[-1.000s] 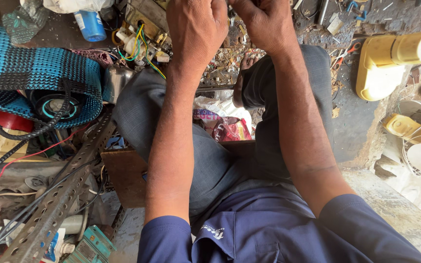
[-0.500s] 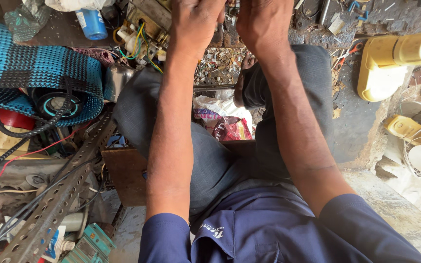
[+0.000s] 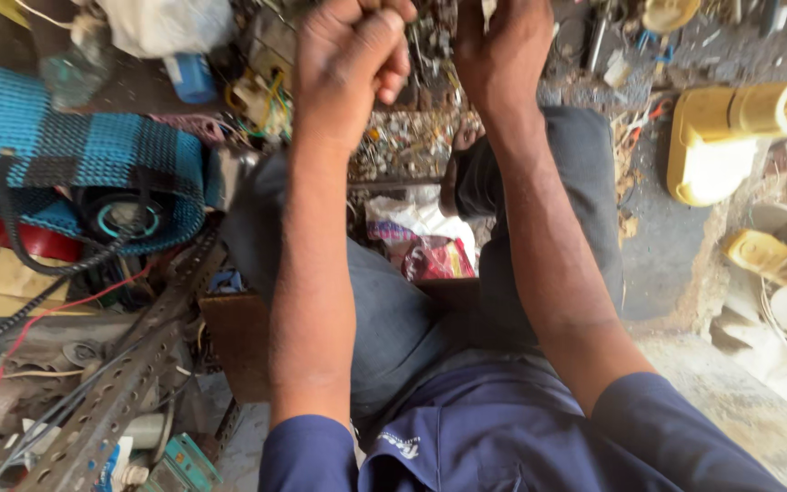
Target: The person is repairing an electronic device, likely a motor or generator, by manipulating wires and small components. They use their hands to connect and adjust parts, occasionally picking up tools or components from the cluttered workspace.
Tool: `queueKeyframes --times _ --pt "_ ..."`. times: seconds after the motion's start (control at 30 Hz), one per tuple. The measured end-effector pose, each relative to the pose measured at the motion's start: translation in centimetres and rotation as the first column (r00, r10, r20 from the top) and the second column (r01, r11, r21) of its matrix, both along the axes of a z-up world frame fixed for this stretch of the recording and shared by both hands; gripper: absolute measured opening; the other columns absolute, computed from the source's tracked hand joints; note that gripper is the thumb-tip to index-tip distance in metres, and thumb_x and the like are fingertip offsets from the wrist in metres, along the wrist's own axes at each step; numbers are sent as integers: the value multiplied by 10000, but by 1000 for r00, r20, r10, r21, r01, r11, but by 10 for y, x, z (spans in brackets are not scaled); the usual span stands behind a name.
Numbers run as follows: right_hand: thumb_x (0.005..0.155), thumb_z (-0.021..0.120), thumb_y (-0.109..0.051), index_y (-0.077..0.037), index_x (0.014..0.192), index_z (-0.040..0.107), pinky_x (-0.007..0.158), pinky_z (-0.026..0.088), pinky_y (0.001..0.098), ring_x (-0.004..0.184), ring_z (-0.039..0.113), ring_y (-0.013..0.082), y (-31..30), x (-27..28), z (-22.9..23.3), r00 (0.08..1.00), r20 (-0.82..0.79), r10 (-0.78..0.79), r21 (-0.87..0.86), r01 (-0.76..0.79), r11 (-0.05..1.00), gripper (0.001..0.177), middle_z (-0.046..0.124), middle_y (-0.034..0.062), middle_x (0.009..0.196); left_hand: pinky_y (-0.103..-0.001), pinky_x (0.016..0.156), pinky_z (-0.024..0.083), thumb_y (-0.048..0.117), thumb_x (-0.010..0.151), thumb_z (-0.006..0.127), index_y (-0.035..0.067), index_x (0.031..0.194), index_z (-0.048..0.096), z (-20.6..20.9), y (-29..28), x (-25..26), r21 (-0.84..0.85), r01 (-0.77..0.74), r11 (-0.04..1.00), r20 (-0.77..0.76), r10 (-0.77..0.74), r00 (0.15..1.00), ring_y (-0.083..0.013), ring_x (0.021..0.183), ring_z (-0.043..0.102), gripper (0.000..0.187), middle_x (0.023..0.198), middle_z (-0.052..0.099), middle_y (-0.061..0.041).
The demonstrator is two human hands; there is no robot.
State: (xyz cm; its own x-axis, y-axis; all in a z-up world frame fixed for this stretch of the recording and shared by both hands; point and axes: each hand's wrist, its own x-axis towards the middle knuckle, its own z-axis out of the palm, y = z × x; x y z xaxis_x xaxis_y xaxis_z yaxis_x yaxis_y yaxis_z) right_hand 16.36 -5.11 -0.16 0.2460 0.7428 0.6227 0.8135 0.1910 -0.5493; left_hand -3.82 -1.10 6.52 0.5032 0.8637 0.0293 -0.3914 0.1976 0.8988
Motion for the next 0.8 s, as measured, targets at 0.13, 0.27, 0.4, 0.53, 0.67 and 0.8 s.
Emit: queueKeyframes --times 0.13,0.27,0.4,0.53,0.67,0.8 --pt "929 762 -1 -2 1064 626 711 522 413 845 669 314 4 -7 27 979 -203 21 -83 -39 996 192 673 148 956 -258 558 548 125 1039 683 47 1104 707 2 3 6 -58 -11 998 -32 10 999 -104 656 648 104 822 709 -65" --pt "920 765 -36 -1 1109 652 679 558 312 838 712 190 4 -8 38 922 -388 -19 -148 -42 988 222 738 118 979 -243 544 535 92 1014 700 38 1101 722 -1 0 14 -25 -36 999 -121 33 992 -88 645 641 105 824 723 -60" --pt "909 758 -27 -2 1118 658 667 559 284 788 695 157 0 -6 39 890 -453 -54 -164 -24 986 233 743 105 948 -200 494 454 69 977 658 63 1070 731 -9 -13 13 -42 -111 993 -276 96 956 -46 587 569 118 764 675 -15" --pt "920 739 -48 -17 1115 650 637 566 273 741 704 132 -7 -2 37 805 -582 -111 -224 -28 974 217 738 79 921 -191 486 425 48 963 631 52 1029 747 -9 -34 13 -66 -206 976 -311 177 934 -42 581 548 133 765 671 -19" --pt "907 746 -56 -26 1088 653 661 569 264 752 697 116 -8 2 38 804 -582 -119 -223 -18 975 205 740 63 906 -228 467 482 43 948 636 28 1027 736 23 -50 34 0 -213 977 -341 201 918 -57 584 581 128 783 692 -29" --pt "878 759 -50 -8 1062 664 660 532 273 725 655 130 -14 2 27 775 -622 -113 -158 17 987 211 738 63 881 -243 564 449 62 1059 618 40 1092 718 74 -49 72 401 -169 900 -250 286 925 -84 629 573 108 763 649 -24"
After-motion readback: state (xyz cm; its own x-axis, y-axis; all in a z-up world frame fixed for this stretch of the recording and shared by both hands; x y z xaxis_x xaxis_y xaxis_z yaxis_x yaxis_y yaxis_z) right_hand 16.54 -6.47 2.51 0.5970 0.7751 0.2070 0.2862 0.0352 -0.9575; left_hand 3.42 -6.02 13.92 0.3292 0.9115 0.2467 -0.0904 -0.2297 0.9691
